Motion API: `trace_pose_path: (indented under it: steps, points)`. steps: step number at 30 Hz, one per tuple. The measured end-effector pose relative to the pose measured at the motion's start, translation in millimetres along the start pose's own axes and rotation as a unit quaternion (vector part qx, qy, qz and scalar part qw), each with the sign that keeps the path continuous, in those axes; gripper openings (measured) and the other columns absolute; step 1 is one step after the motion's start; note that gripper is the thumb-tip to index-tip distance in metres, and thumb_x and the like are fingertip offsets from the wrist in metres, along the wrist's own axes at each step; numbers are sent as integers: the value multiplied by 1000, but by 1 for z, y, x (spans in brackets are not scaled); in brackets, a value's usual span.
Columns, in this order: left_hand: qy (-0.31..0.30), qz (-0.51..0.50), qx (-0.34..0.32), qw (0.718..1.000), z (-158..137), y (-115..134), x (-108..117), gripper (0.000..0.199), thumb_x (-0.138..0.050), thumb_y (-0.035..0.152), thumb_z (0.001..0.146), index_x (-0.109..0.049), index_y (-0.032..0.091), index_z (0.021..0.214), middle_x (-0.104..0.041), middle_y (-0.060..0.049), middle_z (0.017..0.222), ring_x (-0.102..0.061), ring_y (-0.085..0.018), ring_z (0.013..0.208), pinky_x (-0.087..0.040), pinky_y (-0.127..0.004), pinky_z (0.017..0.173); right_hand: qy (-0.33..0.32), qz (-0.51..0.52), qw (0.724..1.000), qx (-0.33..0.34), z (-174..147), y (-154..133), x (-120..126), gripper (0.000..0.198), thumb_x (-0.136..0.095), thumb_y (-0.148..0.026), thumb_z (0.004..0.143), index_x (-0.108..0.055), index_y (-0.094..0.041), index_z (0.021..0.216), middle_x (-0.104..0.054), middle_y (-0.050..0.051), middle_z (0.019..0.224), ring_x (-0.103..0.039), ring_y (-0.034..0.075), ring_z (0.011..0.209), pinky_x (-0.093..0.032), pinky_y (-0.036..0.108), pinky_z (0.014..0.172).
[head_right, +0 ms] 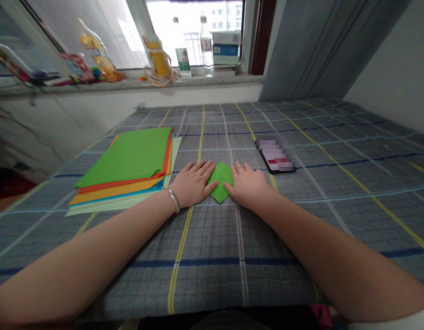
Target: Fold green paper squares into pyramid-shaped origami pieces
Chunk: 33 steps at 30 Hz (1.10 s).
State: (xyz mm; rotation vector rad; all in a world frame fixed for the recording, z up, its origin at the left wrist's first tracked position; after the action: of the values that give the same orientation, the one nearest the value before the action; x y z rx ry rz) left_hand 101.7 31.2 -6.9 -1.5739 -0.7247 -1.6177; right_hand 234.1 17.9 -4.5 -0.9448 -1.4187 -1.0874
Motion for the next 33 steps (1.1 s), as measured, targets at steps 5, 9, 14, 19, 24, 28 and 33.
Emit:
trace_pose_path:
  steps: [5, 9, 14, 19, 24, 28, 33]
  points:
    - [15, 23, 15, 1000, -6, 2, 3, 58, -31, 48, 99, -44, 13, 143, -40, -15, 151, -40, -32, 138, -29, -54, 111, -12, -32, 999, -2, -6, -2, 5, 64, -36, -49, 96, -47, -7, 142, -42, 19, 150, -37, 34, 139, -45, 48, 99]
    - [-5, 27, 41, 999, -9, 2, 8, 58, -33, 49, 99, -44, 12, 143, -38, -17, 151, -39, -34, 138, -28, -57, 109, -20, -55, 998, 0, -13, -4, 11, 56, -41, -47, 95, -55, -11, 137, -47, 19, 147, -43, 34, 135, -48, 47, 94]
    - [-49, 60, 84, 993, -10, 6, 12, 55, -34, 41, 100, -46, 8, 142, -42, -19, 149, -46, -35, 131, -27, -56, 109, -43, -66, 996, -35, -20, -2, 21, 48, -44, -50, 95, -71, -14, 111, -65, 18, 124, -64, 31, 106, -51, 40, 78]
    - [-36, 88, 96, 991, -11, 8, 14, 49, -39, 35, 98, -56, 2, 130, -56, -24, 133, -58, -37, 113, -31, -57, 103, -29, -62, 997, -46, -18, 4, 25, 45, -45, -47, 95, -75, -14, 91, -72, 16, 98, -68, 31, 90, -49, 37, 65]
    - [80, 17, 43, 996, -7, -2, 15, 40, -44, 42, 95, -64, 9, 104, -65, -17, 107, -58, -32, 104, -37, -48, 99, 54, 4, 997, -50, -5, 20, 21, 44, -47, -53, 92, -69, -15, 89, -69, 16, 101, -66, 29, 91, -45, 36, 64]
    - [98, -114, 77, 986, 5, -25, 3, 28, -52, 38, 91, -60, 13, 99, -62, -12, 102, -57, -27, 99, -44, -38, 89, 51, 153, 985, -58, 13, 39, 2, 33, -53, -50, 87, -61, -19, 80, -68, 9, 91, -63, 24, 81, -41, 33, 60]
    - [122, -404, 84, 903, 15, -36, -6, 13, -54, 30, 88, -55, 18, 88, -59, 0, 79, -56, -17, 76, -45, -30, 74, 65, 497, 864, -52, 26, 45, -15, 18, -62, -40, 82, -61, -22, 86, -69, 5, 81, -64, 20, 73, -47, 31, 61]
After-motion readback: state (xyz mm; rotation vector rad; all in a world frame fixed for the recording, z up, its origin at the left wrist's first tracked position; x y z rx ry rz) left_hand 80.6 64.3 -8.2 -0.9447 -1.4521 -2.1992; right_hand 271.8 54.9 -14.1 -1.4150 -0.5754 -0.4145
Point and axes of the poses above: each hand's wrist, its own z-axis towards the middle knuckle, its own x-axis out of the back of the hand, y = z × x, the point moved 6 cm from there along z, towards the middle knuckle
